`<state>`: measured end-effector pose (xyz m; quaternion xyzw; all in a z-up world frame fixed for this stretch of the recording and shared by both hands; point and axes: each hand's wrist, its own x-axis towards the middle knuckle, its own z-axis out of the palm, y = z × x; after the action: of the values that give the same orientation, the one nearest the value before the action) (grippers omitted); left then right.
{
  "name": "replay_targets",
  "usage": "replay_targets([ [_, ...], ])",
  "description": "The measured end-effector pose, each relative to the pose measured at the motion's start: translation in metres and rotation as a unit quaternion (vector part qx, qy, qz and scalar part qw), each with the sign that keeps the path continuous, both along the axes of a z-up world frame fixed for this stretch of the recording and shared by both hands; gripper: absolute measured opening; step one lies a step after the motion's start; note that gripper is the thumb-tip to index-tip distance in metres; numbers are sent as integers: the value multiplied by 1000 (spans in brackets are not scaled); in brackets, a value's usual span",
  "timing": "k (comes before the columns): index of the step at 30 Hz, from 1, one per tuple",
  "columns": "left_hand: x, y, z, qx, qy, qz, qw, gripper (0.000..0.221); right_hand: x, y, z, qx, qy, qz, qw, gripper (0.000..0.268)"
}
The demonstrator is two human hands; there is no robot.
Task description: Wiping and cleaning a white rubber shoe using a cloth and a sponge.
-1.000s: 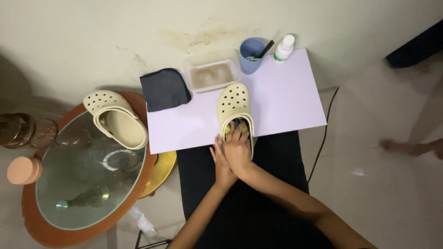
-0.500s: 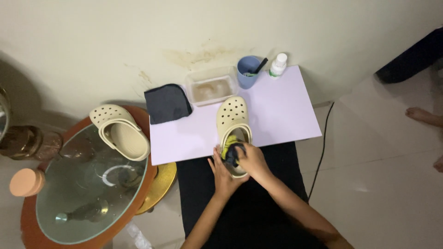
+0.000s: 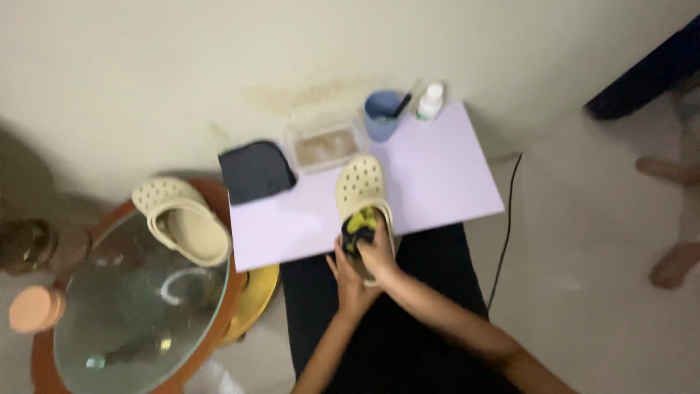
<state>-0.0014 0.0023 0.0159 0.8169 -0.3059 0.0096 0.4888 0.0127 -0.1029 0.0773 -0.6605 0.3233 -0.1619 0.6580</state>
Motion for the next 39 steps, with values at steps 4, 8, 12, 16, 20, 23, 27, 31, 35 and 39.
replay_targets([
  [4, -1, -2, 0, 16, 26, 28, 999, 136, -1, 6, 8, -86, 31, 21, 996, 74],
  [8, -2, -6, 9, 35, 44, 43, 997, 89, -30, 24, 58, -345, -3, 80, 935, 78],
  [12, 4, -5, 4, 80, 36, -2, 996, 64, -47, 32, 54, -595, -15, 137, 792, 45],
  [16, 1, -3, 22, 32, 28, -20, 999, 65, -47, 19, 23, -644, 55, 176, 743, 47],
  [20, 0, -3, 15, 15, -20, 10, 1000, 80, -31, 8, 18, -648, 73, 227, 723, 41],
  [23, 1, -3, 6, 8, -25, 15, 1000, 107, -4, -4, 13, -681, 22, 223, 697, 24],
  [27, 2, -2, 9, 34, -6, 20, 999, 131, 17, -12, -12, -691, -16, 214, 691, 20],
  [31, 1, 0, -7, 19, -6, 16, 1000, 133, -18, 1, 20, -689, 8, 218, 691, 25],
  [35, 0, 0, -16, 15, -3, 14, 1000, 123, -57, 21, 19, -690, 89, 196, 691, 39],
  [39, 5, -4, -26, 7, -11, 13, 1000, 123, -48, 13, -26, -638, 155, 294, 695, 64],
])
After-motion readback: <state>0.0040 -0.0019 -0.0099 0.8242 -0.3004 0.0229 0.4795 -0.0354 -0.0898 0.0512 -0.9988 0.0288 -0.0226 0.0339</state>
